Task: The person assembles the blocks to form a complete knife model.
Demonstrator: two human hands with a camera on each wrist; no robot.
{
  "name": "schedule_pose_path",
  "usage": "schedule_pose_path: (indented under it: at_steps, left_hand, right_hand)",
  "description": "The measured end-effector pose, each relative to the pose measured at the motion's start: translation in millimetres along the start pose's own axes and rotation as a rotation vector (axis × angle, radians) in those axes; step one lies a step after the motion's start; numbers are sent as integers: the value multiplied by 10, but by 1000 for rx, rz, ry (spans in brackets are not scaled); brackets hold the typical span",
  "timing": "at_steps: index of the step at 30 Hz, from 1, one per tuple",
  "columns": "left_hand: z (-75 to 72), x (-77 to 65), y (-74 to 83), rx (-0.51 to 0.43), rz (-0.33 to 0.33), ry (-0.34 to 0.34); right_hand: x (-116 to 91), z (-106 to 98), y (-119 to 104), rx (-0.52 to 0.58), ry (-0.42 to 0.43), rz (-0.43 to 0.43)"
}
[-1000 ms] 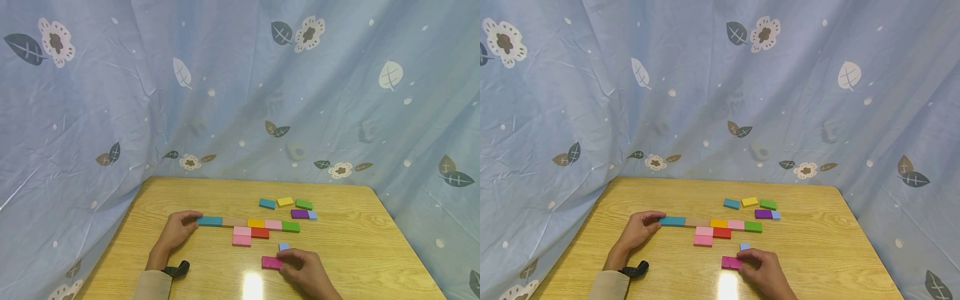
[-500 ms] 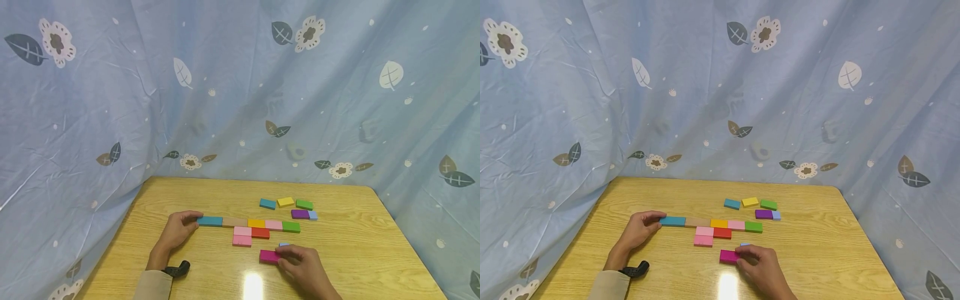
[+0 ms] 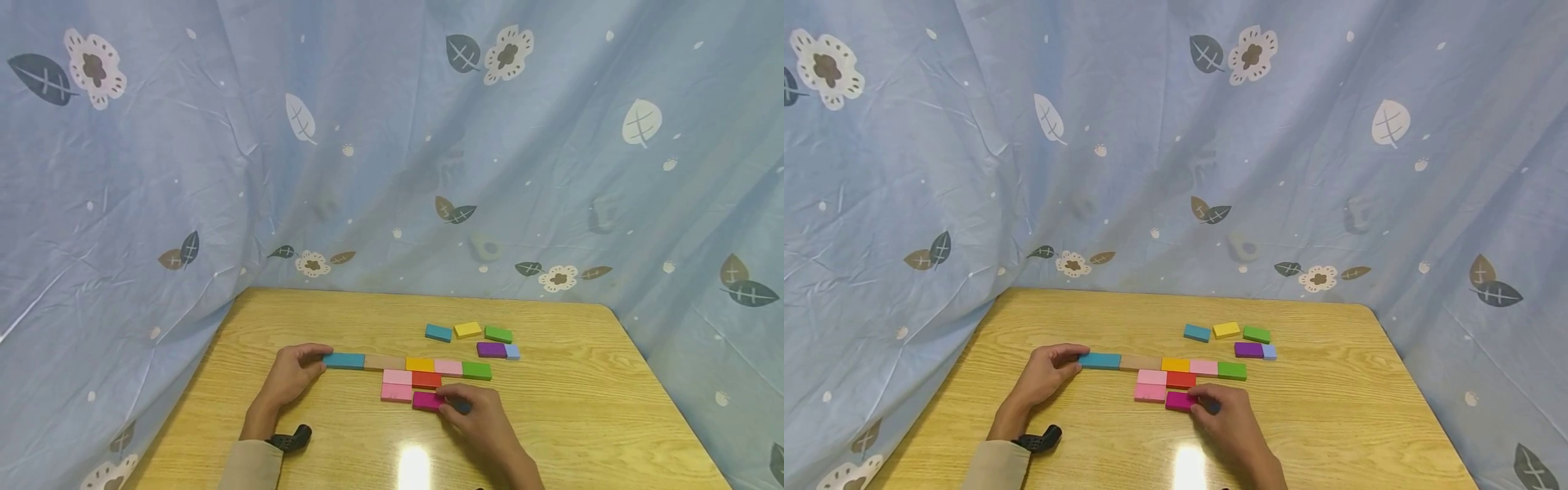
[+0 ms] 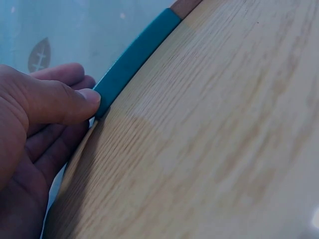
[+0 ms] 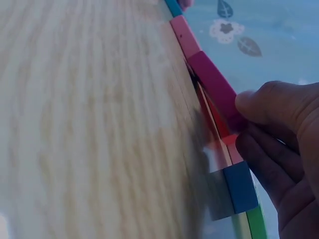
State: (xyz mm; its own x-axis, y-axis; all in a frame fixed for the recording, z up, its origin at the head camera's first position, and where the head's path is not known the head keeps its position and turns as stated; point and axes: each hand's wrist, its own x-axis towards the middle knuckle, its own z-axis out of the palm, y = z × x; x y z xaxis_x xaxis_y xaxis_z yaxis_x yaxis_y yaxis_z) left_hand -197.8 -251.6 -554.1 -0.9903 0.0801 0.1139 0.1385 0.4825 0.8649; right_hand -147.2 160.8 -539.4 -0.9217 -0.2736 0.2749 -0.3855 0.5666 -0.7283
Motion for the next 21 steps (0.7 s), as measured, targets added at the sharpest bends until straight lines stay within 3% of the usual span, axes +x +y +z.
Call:
schedule_pose_path:
  at_steps: [9, 15, 21]
  left_hand:
    - [4, 7, 6, 6, -2, 0]
    - [5, 6, 14, 7, -3, -3]
    - [-1, 10, 8, 5, -6, -3]
  right_hand:
    - [24, 18, -61, -55, -29, 2]
    - [23, 70, -72, -13, -24, -67]
    - [76, 117, -62, -68, 15, -179]
